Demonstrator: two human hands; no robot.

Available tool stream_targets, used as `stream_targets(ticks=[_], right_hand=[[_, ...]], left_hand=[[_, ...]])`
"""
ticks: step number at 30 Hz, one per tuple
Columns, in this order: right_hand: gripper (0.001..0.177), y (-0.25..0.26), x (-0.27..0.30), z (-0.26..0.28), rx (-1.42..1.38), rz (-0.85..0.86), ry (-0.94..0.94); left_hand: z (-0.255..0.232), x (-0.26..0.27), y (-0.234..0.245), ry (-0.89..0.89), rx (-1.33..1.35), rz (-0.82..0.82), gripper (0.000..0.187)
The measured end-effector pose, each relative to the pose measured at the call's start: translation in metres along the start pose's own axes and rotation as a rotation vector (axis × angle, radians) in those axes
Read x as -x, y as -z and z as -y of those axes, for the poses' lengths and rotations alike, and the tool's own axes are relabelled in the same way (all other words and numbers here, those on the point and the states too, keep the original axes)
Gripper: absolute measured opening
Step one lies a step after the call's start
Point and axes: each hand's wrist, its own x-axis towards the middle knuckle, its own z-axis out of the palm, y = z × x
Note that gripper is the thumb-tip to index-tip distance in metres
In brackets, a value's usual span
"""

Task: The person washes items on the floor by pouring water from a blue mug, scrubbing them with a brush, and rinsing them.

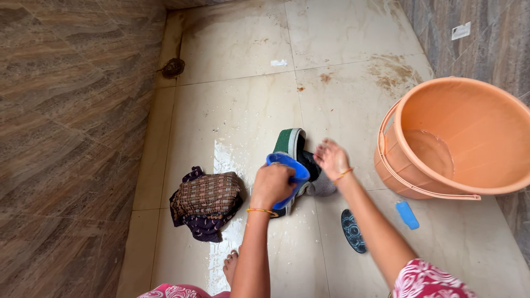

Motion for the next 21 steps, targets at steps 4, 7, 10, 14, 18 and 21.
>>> stream_targets(ticks=[4,7,10,14,18,21], right_hand=[[0.019,0.008,-0.029,-0.095,-0.433,-0.175,-0.294],[0.022,0.005,-0.036,-0.112,-0.583,-0.142,-0.361],[0.020,0.011,-0.052,-0.103,-0.622,0.011,-0.337],[0.020,0.022,-0.076,-0.073,-0.717,0.395,-0.129],[0.037,0.008,-0.062,-0.040,0.047,-0.113,0.189],[0.022,-0.040,-0.025,0.016,0.645,0.017,0.447]], left_hand=[[-0.024,0.006,0.010,-0.007,0.011,0.008,0.014],[-0.037,0.012,0.016,0.044,0.053,0.050,0.018],[-0.038,0.015,0.029,0.027,0.078,0.025,0.019],[-0.018,0.024,0.057,0.077,0.068,0.000,0.017],[0.000,0.021,0.060,0.047,0.022,-0.102,0.016],[0.013,0.015,0.040,0.015,0.036,-0.146,0.017]])
